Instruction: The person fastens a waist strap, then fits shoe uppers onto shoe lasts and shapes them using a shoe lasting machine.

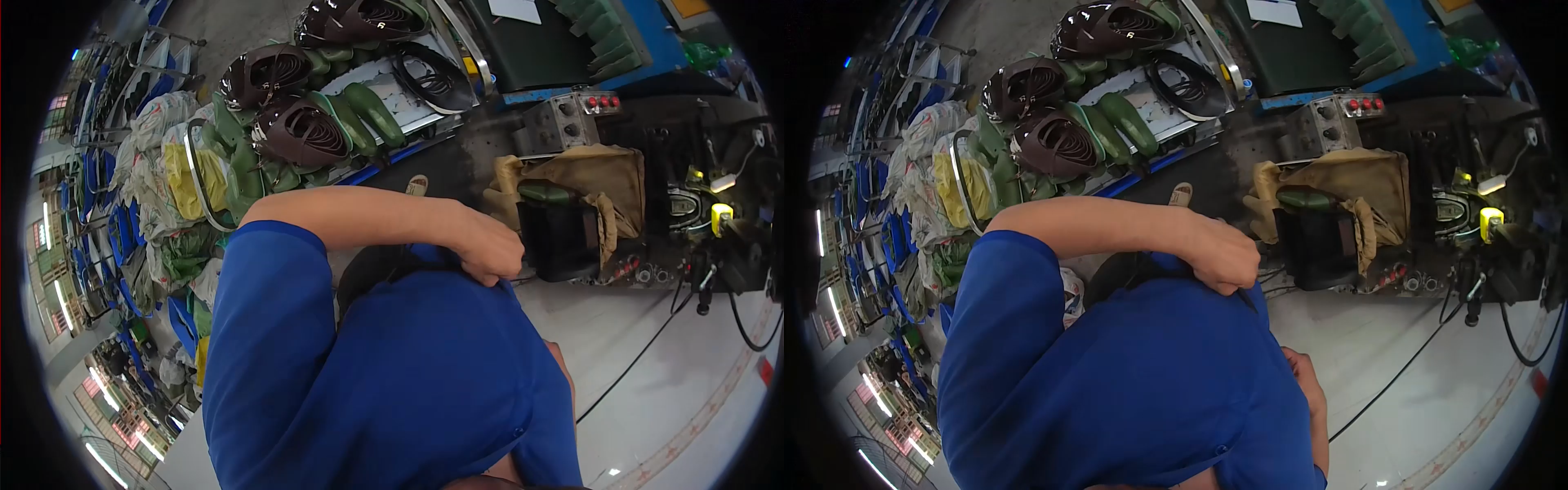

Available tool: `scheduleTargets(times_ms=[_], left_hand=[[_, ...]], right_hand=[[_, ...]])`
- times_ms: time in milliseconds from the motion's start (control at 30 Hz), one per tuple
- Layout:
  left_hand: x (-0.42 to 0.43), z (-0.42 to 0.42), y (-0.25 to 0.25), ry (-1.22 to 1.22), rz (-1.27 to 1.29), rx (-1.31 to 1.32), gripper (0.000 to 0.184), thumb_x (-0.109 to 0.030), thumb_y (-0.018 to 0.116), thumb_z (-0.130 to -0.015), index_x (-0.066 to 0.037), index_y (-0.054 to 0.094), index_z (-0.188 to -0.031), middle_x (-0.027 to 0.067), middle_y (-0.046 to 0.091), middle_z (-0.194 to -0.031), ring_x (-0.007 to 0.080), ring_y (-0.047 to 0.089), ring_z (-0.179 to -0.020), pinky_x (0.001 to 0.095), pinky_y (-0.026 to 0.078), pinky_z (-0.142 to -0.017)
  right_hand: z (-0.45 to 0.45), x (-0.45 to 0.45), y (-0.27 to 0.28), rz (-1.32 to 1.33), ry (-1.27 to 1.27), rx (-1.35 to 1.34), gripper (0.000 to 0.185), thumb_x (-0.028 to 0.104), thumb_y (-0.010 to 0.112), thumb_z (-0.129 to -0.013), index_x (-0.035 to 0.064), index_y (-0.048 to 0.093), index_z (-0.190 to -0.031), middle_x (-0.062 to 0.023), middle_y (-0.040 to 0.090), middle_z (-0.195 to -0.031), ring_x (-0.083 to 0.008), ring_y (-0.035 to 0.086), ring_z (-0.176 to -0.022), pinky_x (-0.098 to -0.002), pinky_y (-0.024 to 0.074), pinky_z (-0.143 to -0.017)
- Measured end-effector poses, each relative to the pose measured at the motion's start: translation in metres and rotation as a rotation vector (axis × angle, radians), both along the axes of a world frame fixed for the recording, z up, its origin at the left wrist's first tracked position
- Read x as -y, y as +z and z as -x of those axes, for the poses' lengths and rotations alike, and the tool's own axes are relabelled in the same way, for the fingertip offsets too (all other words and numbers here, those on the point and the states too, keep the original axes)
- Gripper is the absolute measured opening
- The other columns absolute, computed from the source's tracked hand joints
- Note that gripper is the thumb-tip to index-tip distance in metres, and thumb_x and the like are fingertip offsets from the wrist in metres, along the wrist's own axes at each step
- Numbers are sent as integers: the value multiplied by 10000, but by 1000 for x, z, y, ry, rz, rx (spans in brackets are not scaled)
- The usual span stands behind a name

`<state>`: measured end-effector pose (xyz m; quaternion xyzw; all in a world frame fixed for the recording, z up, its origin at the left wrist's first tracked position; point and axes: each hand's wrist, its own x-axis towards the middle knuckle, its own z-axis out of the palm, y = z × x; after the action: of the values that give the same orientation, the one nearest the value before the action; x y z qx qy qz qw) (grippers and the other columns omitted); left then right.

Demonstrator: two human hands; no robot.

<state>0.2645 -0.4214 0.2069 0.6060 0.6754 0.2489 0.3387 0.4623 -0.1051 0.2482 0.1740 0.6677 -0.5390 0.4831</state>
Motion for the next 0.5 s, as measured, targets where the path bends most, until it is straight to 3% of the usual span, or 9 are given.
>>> scheduleTargets(times_ms=[233,500], left_hand=[[-124,-3,-15,-491,-54,-71,252,-163,717,-874,78,758,-937,279,748,-951,462,718,-945,549,573,-834],[-212,-87,3,-991,-107,-168,260,-144,746,-872,64,784,-1024,275,764,-1039,454,726,-993,560,575,-847]], right_hand=[[-35,25,-32,-132,-84,17,309,97,630,-1026,-66,711,-1275,-101,792,-1070,-154,710,-973,-311,572,-877],[-49,56,-67,-259,-76,12,290,103,616,-1034,-48,720,-1259,-108,791,-1040,-156,715,-945,-312,574,-836]])
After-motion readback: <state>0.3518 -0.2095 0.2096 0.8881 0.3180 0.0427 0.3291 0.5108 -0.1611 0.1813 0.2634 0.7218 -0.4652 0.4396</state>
